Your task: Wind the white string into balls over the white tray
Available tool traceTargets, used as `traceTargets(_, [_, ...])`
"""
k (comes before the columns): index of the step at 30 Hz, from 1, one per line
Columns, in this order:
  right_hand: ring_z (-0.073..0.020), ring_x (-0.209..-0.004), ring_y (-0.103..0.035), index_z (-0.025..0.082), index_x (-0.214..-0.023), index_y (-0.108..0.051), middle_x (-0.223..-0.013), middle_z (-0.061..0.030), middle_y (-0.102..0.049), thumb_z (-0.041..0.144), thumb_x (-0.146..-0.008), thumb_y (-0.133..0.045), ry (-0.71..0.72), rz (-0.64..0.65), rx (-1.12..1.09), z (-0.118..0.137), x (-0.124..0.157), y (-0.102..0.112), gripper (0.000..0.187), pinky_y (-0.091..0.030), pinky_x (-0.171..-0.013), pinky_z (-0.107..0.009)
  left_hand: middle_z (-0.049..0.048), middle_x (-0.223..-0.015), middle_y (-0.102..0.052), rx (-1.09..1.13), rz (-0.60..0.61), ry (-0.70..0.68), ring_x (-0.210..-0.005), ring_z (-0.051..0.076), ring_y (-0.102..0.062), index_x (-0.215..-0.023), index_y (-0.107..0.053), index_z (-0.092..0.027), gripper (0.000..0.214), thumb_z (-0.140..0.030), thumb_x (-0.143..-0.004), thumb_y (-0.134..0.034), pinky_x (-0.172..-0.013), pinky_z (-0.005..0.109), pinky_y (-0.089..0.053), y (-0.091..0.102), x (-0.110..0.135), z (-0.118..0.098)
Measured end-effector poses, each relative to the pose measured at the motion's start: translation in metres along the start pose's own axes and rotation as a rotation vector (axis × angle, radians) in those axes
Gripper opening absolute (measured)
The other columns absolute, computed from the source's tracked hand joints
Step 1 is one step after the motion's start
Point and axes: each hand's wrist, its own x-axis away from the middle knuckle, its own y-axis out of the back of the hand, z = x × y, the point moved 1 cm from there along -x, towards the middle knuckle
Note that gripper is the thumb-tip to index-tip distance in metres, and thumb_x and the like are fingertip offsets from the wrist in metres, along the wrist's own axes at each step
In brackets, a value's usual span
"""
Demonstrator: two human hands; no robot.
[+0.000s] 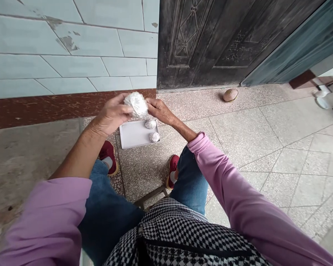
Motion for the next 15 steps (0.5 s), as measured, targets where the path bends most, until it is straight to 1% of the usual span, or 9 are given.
traceTargets(2, [-0.0219,-0.090,-0.052,0.026,-0.093,-0.055,-0.087,0.0009,-0.052,0.070,-0.140,-0.069,0.076,0.067,0.058,-0.003,0.002,-0.005,0.065,-0.048,-0.088,-0.035,0.0041,-0.119,-0.087,0.059,-0.072,-0.055,-0.132,0.032,-0.071,-0.117,-0.080,-0.024,0.064,-0.043,-0.066,-0.113,-0.113,0.046,-0.065,-0.003,-0.003,-0.002])
traceTargets(4, [-0.0227,-0.091,-0.054,0.025,-0.096,-0.058,-0.090,-0.0001,-0.055,0.068,-0.140,-0.068,0.125,0.125,0.110,-0.003,0.003,-0.009,0.062,-0.051,-0.093,-0.035,0.0041,-0.118,-0.086,0.076,-0.125,-0.096,-0.141,0.034,-0.067,-0.114,-0.078,-0.024,0.064,-0.047,-0.065,-0.112,-0.117,0.047,-0.061,-0.003,-0.006,-0.004])
traceTargets(6, [-0.0227,-0.090,-0.054,0.025,-0.096,-0.058,-0.091,-0.0002,-0.055,0.066,-0.141,-0.067,0.141,0.149,0.131,-0.002,0.004,-0.009,0.061,-0.052,-0.094,-0.035,0.0047,-0.120,-0.088,0.076,-0.164,-0.128,-0.152,0.036,-0.063,-0.115,-0.080,-0.024,0.067,-0.052,-0.063,-0.111,-0.122,0.048,-0.058,0.002,-0.009,-0.007])
traceTargets(7, [-0.0225,-0.090,-0.053,0.025,-0.097,-0.059,-0.090,-0.0001,-0.054,0.065,-0.142,-0.066,0.142,0.157,0.130,-0.003,0.005,-0.007,0.061,-0.052,-0.094,-0.035,0.0044,-0.124,-0.090,0.079,-0.190,-0.147,-0.158,0.036,-0.060,-0.117,-0.081,-0.024,0.070,-0.055,-0.062,-0.111,-0.124,0.048,-0.057,0.009,-0.010,-0.009])
traceTargets(8, [-0.0222,-0.089,-0.052,0.025,-0.097,-0.059,-0.090,0.0002,-0.054,0.066,-0.142,-0.064,0.143,0.161,0.126,-0.004,0.006,-0.004,0.061,-0.052,-0.093,-0.035,0.0034,-0.129,-0.091,0.087,-0.223,-0.169,-0.163,0.035,-0.057,-0.119,-0.081,-0.025,0.072,-0.056,-0.061,-0.110,-0.126,0.047,-0.056,0.020,-0.012,-0.012])
traceTargets(10, [-0.0214,-0.087,-0.050,0.024,-0.098,-0.060,-0.089,0.0007,-0.053,0.066,-0.143,-0.062,0.142,0.152,0.121,-0.008,0.008,0.007,0.061,-0.051,-0.091,-0.034,-0.0016,-0.137,-0.093,0.116,-0.333,-0.210,-0.172,0.033,-0.053,-0.120,-0.080,-0.027,0.073,-0.055,-0.059,-0.108,-0.130,0.045,-0.056,0.050,-0.012,-0.017])
traceTargets(12, [-0.0208,-0.087,-0.050,0.024,-0.096,-0.061,-0.089,0.0003,-0.054,0.064,-0.142,-0.063,0.137,0.129,0.140,-0.017,0.013,0.025,0.061,-0.051,-0.091,-0.034,-0.0098,-0.143,-0.093,0.132,-0.451,-0.226,-0.181,0.030,-0.050,-0.119,-0.076,-0.029,0.069,-0.052,-0.060,-0.105,-0.135,0.042,-0.055,0.089,-0.008,-0.022])
traceTargets(13, [-0.0207,-0.087,-0.051,0.024,-0.095,-0.061,-0.089,-0.0003,-0.056,0.059,-0.142,-0.062,0.130,0.112,0.162,-0.023,0.017,0.035,0.059,-0.051,-0.091,-0.035,-0.0142,-0.144,-0.093,0.134,-0.506,-0.230,-0.184,0.028,-0.050,-0.118,-0.075,-0.031,0.068,-0.051,-0.061,-0.104,-0.139,0.042,-0.054,0.110,-0.003,-0.024])
traceTargets(15, [-0.0211,-0.087,-0.055,0.023,-0.093,-0.062,-0.090,-0.0020,-0.061,0.045,-0.139,-0.061,0.090,0.076,0.239,-0.035,0.028,0.059,0.051,-0.051,-0.094,-0.035,-0.0204,-0.144,-0.093,0.124,-0.598,-0.235,-0.190,0.026,-0.048,-0.118,-0.073,-0.034,0.066,-0.052,-0.063,-0.103,-0.147,0.041,-0.050,0.152,0.012,-0.028])
